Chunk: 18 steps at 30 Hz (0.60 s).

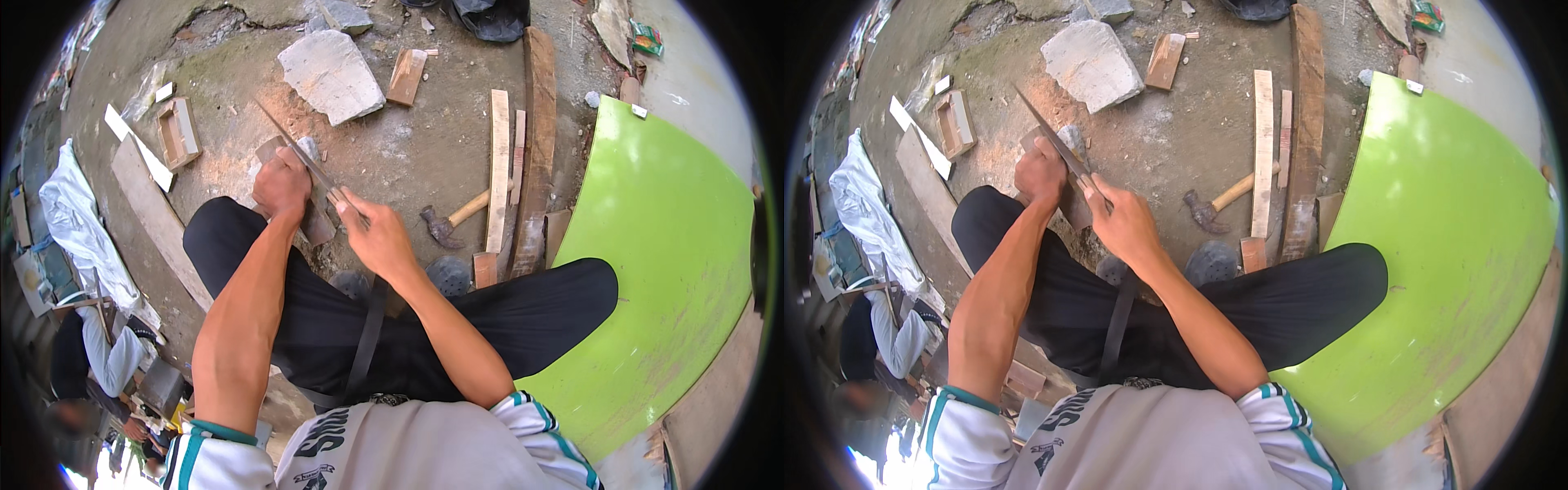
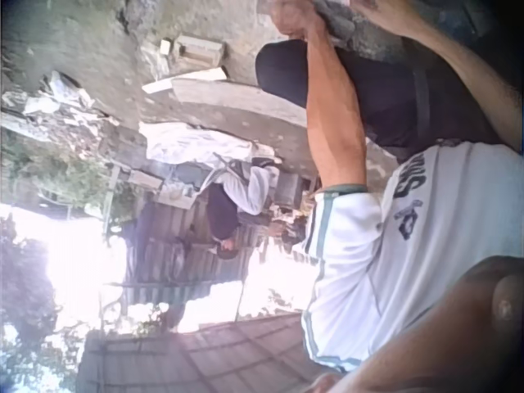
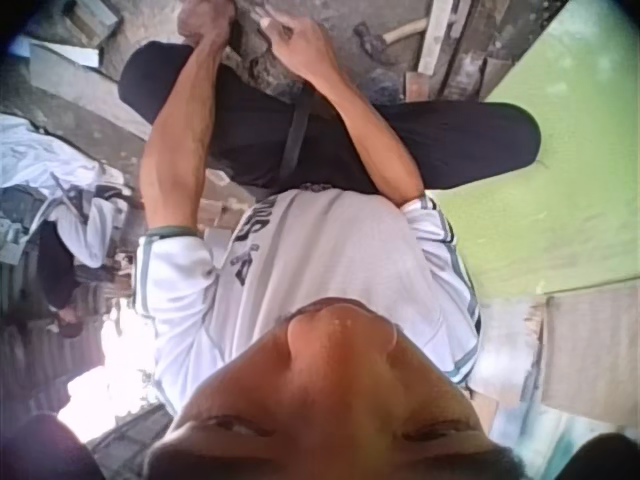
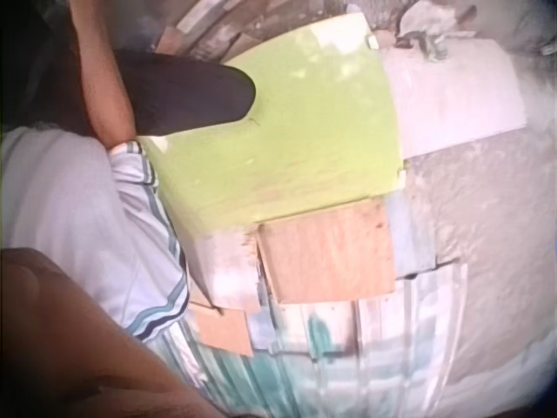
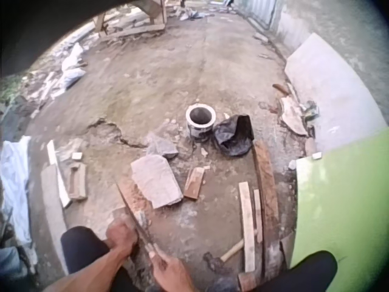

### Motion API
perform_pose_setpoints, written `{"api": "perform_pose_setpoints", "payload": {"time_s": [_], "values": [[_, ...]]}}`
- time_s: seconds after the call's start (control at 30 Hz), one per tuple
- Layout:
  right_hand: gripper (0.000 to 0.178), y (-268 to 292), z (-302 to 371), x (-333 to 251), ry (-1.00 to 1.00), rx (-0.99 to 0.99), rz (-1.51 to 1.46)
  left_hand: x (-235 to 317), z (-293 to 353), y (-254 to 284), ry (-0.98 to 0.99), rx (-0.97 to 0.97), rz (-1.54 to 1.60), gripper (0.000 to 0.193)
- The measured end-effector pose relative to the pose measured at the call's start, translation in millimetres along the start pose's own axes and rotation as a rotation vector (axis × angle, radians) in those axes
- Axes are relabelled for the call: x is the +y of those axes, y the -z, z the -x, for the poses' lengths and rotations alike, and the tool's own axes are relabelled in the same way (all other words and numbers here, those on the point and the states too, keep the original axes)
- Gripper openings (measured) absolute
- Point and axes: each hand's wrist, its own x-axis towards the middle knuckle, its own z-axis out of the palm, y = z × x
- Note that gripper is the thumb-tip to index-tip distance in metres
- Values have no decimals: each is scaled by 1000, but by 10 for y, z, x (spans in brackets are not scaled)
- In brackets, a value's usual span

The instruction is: The person sits on the ground and uses a hand saw to sand a small piece of wood. They repeatedly rub the saw blade against the wood surface, occasionally pausing to inspect the piece before continuing.

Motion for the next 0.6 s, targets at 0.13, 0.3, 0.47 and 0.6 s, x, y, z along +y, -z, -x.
{"api": "perform_pose_setpoints", "payload": {"time_s": [0.13,0.3,0.47,0.6], "values": [[46,215,834,256,9,-10,-109,-86,-9,-27,-9,24,9,59],[45,-38,118,138,-1,3,-77,-54,-18,-31,-39,-29,-14,59],[44,73,598,278,32,22,-107,-58,-12,12,8,-7,-32,59],[44,136,629,336,-18,-11,-139,-21,17,23,-52,-22,14,60]]}}
